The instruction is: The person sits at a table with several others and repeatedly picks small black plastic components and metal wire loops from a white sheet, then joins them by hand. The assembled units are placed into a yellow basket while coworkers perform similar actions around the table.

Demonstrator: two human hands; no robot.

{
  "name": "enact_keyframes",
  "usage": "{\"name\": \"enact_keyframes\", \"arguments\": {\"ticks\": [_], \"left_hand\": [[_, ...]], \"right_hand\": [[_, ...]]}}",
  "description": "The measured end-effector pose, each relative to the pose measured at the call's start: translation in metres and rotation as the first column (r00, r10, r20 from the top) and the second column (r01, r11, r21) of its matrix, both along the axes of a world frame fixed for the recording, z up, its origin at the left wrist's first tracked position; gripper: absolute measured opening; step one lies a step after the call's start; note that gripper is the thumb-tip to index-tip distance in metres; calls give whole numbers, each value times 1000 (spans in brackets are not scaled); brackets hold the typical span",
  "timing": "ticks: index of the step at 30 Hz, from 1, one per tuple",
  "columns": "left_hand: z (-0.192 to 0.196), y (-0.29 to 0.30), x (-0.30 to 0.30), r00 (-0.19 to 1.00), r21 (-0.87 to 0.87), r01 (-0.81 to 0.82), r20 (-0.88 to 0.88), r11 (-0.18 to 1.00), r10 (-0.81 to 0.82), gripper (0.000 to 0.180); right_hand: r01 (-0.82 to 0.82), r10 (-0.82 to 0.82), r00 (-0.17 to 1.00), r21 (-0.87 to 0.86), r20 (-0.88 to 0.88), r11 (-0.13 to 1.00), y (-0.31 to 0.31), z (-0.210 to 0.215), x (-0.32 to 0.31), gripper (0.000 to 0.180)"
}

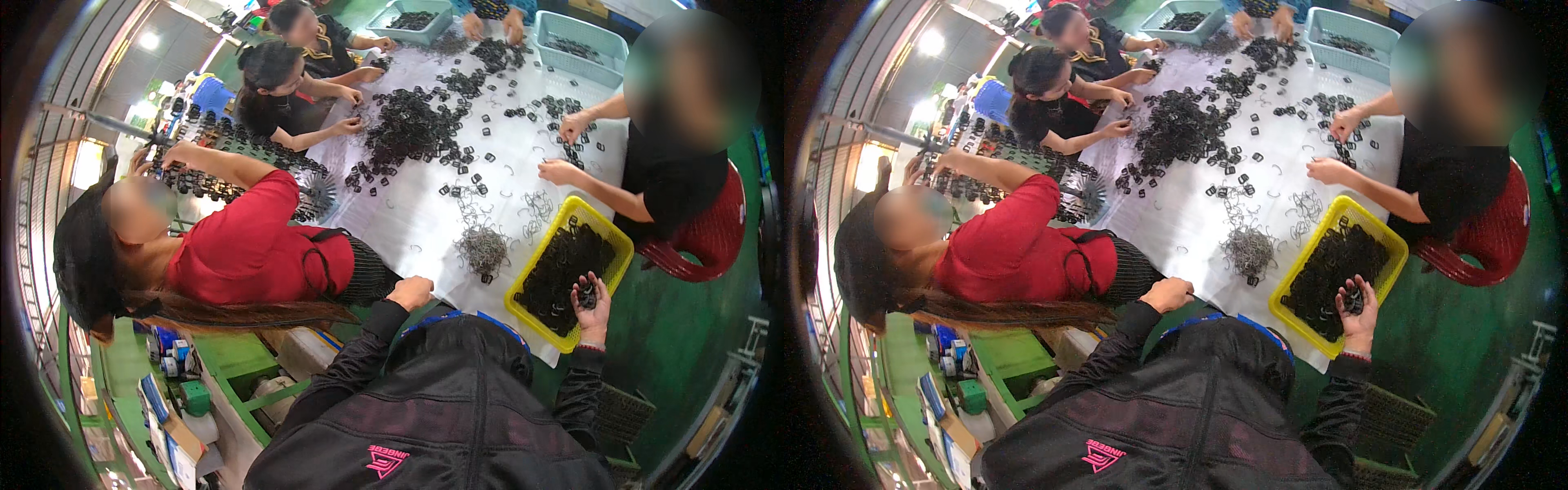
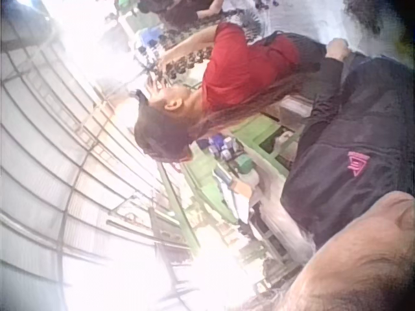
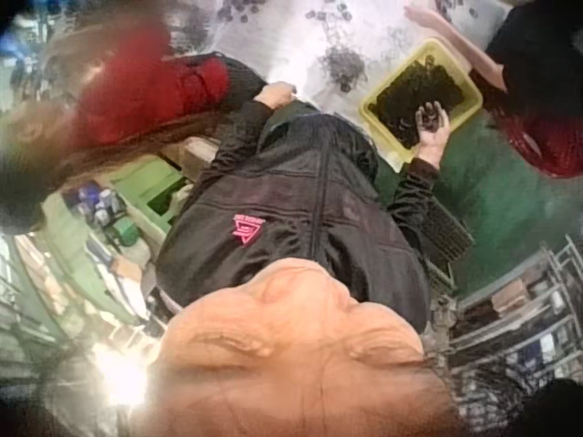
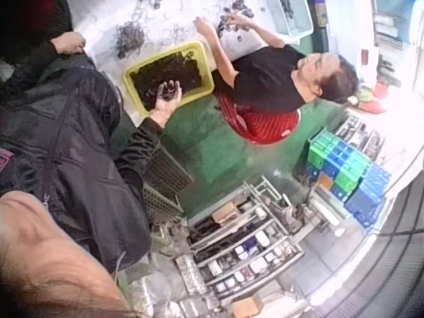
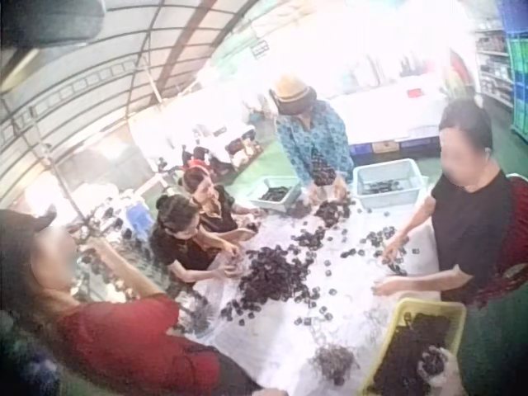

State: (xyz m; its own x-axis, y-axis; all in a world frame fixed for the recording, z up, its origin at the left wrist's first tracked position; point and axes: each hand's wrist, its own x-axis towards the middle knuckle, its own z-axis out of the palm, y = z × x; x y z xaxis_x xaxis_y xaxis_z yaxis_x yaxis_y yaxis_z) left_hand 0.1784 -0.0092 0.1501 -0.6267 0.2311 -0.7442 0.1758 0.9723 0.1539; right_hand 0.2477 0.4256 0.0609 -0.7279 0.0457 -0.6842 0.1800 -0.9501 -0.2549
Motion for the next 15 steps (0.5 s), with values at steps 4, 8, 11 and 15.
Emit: {"name": "enact_keyframes", "arguments": {"ticks": [4,8,11,15], "left_hand": [[-28,8,-5,999,124,22,-46,992,-16,29],[-86,46,-20,960,611,92,-263,786,92,22],[-137,80,-25,947,507,206,-320,837,-40,17],[-193,117,-27,901,361,432,-224,827,-372,15]], "right_hand": [[63,-63,998,-33,0,997,-8,-13,3,28],[153,-160,984,87,78,984,-17,-36,7,20],[10,-11,996,14,88,1000,-20,-40,13,46],[-57,14,986,259,165,964,-24,-22,21,66]]}}
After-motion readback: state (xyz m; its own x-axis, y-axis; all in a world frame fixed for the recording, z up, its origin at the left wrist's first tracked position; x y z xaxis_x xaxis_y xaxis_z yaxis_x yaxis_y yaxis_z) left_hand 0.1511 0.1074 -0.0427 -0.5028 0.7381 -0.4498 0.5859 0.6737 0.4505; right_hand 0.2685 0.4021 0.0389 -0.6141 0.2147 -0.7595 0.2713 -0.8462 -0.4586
